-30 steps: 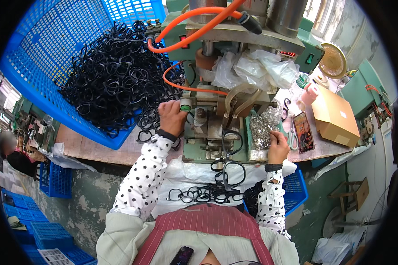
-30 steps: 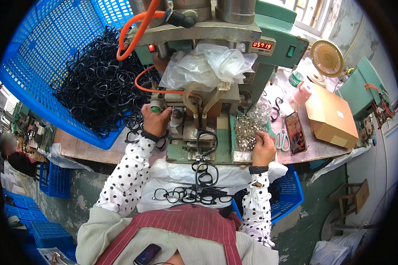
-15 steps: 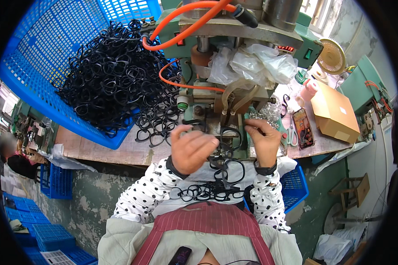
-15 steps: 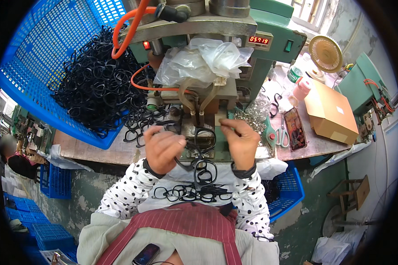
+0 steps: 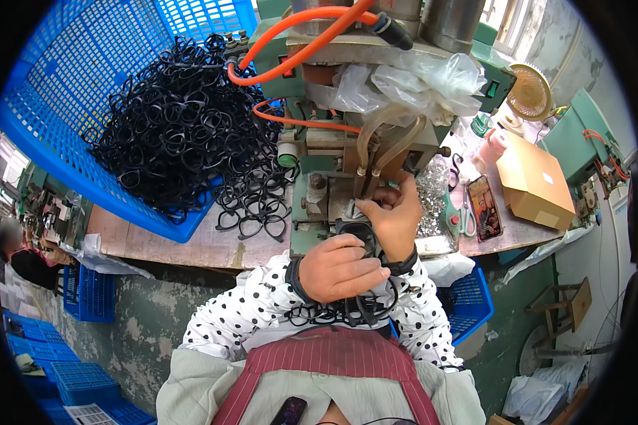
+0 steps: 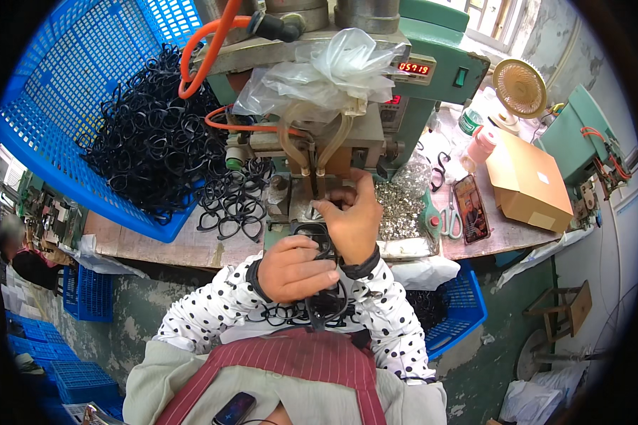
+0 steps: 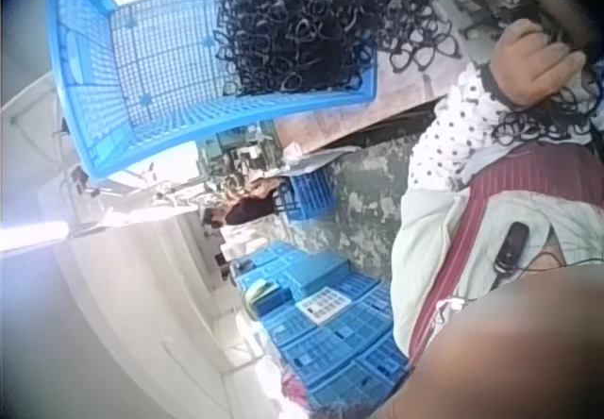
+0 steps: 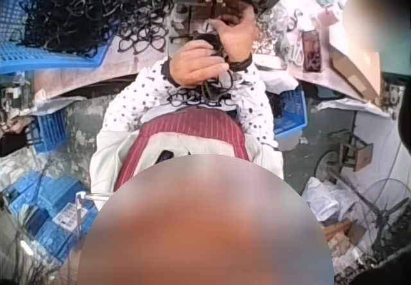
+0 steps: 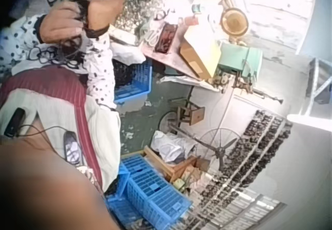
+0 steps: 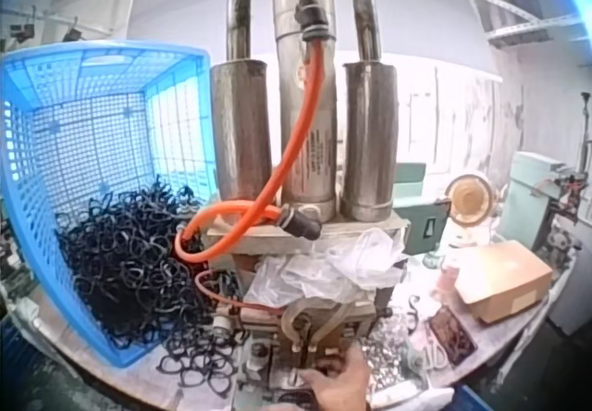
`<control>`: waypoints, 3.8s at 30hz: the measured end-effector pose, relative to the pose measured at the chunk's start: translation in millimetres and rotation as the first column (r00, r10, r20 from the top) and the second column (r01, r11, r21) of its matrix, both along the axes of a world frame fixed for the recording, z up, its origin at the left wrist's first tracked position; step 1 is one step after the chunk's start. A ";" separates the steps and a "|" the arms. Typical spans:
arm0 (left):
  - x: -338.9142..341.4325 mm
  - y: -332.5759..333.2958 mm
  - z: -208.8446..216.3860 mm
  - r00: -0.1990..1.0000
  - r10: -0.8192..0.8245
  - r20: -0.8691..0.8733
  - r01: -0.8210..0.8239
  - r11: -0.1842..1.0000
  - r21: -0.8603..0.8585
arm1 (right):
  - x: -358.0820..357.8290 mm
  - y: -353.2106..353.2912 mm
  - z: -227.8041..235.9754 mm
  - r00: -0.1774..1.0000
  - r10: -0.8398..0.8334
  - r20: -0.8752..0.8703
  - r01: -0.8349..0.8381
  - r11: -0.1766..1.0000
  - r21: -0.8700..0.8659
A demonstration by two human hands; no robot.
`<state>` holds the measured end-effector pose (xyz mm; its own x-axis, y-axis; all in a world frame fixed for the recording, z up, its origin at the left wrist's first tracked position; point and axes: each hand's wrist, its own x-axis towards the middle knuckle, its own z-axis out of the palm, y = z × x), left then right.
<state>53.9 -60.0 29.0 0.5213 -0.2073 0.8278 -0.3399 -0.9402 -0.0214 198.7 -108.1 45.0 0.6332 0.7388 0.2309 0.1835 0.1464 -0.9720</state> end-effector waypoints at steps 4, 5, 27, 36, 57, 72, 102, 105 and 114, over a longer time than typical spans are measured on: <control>1.8 6.2 4.4 1.000 -0.006 -0.021 0.006 0.999 0.032 | 4.0 5.7 -12.9 0.974 0.107 -0.201 -0.081 0.988 0.133; 0.1 7.3 8.4 1.000 0.020 0.006 -0.020 0.998 0.064 | 3.4 4.9 -11.1 0.983 0.092 -0.159 -0.077 0.992 0.099; 10.8 19.7 -9.9 0.974 -0.134 -0.181 0.112 0.986 -0.124 | 134.6 -31.2 -109.7 0.773 -0.345 0.533 0.526 0.817 -0.235; 8.8 21.1 -12.0 0.969 -0.125 -0.212 0.103 0.988 -0.112 | 107.6 -33.4 -115.6 0.485 -0.322 0.813 0.546 0.838 0.006; -75.9 196.1 -76.8 0.478 0.807 -0.347 -0.634 0.590 0.500 | 109.1 -39.8 -114.3 0.650 -0.448 0.613 0.495 0.863 0.106; -35.9 38.7 -3.3 0.890 0.454 0.044 -0.451 0.890 -0.073 | 48.0 -20.6 -37.4 0.975 -0.131 0.178 0.112 0.987 0.113; -13.8 32.5 52.3 0.938 0.341 0.070 -0.110 0.482 -0.869 | -10.2 5.9 -22.1 0.982 0.011 -0.190 0.037 0.968 0.249; -16.1 29.9 57.9 0.962 0.272 0.032 -0.113 0.498 -0.860 | -11.6 8.9 -28.6 0.991 -0.052 -0.123 0.080 0.969 0.232; 3.5 7.1 -10.2 0.991 -0.006 -0.136 -0.011 0.993 -0.122 | 60.4 0.2 -50.3 0.830 -0.373 0.413 0.347 0.927 0.141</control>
